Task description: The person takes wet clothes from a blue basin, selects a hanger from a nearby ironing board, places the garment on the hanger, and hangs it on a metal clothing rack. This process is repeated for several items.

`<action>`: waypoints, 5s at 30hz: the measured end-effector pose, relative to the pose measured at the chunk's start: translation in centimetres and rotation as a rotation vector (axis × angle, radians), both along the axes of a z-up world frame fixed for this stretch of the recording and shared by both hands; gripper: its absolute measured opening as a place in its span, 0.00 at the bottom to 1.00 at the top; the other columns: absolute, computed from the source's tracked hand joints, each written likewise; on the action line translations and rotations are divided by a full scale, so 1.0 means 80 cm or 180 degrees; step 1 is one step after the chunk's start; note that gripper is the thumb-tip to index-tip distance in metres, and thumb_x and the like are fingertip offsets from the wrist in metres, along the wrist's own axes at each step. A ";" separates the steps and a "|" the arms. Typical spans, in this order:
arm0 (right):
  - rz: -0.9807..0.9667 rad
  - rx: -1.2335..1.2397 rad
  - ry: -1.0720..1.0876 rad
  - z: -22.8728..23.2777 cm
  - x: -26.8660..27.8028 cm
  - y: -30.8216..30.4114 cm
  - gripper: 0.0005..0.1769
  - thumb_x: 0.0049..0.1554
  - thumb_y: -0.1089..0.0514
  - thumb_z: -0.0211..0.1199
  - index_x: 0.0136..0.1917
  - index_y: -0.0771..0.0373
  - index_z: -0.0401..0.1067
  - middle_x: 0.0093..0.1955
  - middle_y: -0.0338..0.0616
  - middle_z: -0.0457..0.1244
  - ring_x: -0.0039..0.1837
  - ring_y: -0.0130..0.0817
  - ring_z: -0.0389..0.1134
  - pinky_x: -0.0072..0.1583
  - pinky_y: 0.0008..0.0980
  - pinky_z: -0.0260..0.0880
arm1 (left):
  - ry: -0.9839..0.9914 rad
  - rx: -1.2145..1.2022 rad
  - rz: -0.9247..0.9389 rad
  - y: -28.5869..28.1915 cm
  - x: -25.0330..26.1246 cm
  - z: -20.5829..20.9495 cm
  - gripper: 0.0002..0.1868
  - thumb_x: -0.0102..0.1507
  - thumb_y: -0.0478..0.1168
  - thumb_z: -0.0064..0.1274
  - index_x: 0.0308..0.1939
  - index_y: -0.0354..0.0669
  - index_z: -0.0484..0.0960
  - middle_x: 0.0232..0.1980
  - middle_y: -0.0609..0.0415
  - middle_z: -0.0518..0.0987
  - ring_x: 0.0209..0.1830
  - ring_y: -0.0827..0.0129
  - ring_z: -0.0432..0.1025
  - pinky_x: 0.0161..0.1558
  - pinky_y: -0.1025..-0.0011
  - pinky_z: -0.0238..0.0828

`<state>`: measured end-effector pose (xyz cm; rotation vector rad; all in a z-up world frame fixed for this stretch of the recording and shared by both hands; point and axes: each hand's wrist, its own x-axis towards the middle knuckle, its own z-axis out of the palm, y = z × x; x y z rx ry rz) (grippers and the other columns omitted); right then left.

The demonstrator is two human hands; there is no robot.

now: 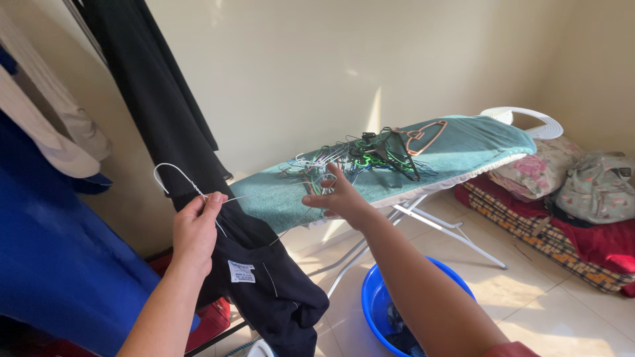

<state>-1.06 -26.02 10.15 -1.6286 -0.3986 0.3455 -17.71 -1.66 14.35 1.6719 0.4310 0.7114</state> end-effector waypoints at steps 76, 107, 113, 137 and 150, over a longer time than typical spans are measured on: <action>0.0498 -0.1081 -0.2868 0.074 -0.080 0.369 0.31 0.47 0.76 0.56 0.55 0.49 0.82 0.54 0.50 0.64 0.53 0.45 0.69 0.55 0.37 0.71 | 0.1375 0.1332 0.1043 0.346 -0.108 0.047 0.20 0.73 0.48 0.39 0.53 0.35 0.77 0.34 0.39 0.86 0.28 0.60 0.83 0.32 0.63 0.79; 0.0912 -0.0909 -0.2040 0.101 -0.098 0.405 0.28 0.48 0.74 0.56 0.59 0.57 0.79 0.49 0.44 0.71 0.51 0.35 0.74 0.56 0.31 0.74 | 0.1257 0.2121 0.0384 0.379 -0.066 0.058 0.18 0.71 0.50 0.41 0.49 0.41 0.79 0.36 0.43 0.87 0.27 0.57 0.83 0.40 0.59 0.78; 0.1190 -0.0261 -0.1291 0.120 -0.107 0.404 0.27 0.50 0.72 0.63 0.63 0.59 0.76 0.51 0.40 0.69 0.51 0.33 0.72 0.56 0.30 0.73 | 0.0702 0.1359 -0.0028 0.374 -0.055 0.073 0.16 0.69 0.46 0.44 0.46 0.36 0.80 0.36 0.47 0.85 0.21 0.61 0.81 0.23 0.65 0.76; -0.0711 -0.1260 -0.4444 0.262 -0.080 0.397 0.19 0.46 0.74 0.59 0.52 0.63 0.75 0.49 0.49 0.64 0.57 0.50 0.66 0.57 0.44 0.69 | 0.0111 0.0994 -0.0690 0.419 -0.008 0.175 0.18 0.65 0.42 0.49 0.57 0.43 0.80 0.48 0.55 0.86 0.27 0.63 0.81 0.27 0.70 0.72; -0.1296 -0.1730 -0.5113 0.389 -0.106 0.465 0.04 0.53 0.68 0.59 0.43 0.66 0.72 0.49 0.53 0.64 0.55 0.52 0.67 0.52 0.48 0.72 | -0.0368 0.2422 0.0977 0.469 0.024 0.244 0.12 0.70 0.47 0.49 0.49 0.49 0.86 0.45 0.40 0.84 0.49 0.42 0.77 0.51 0.54 0.72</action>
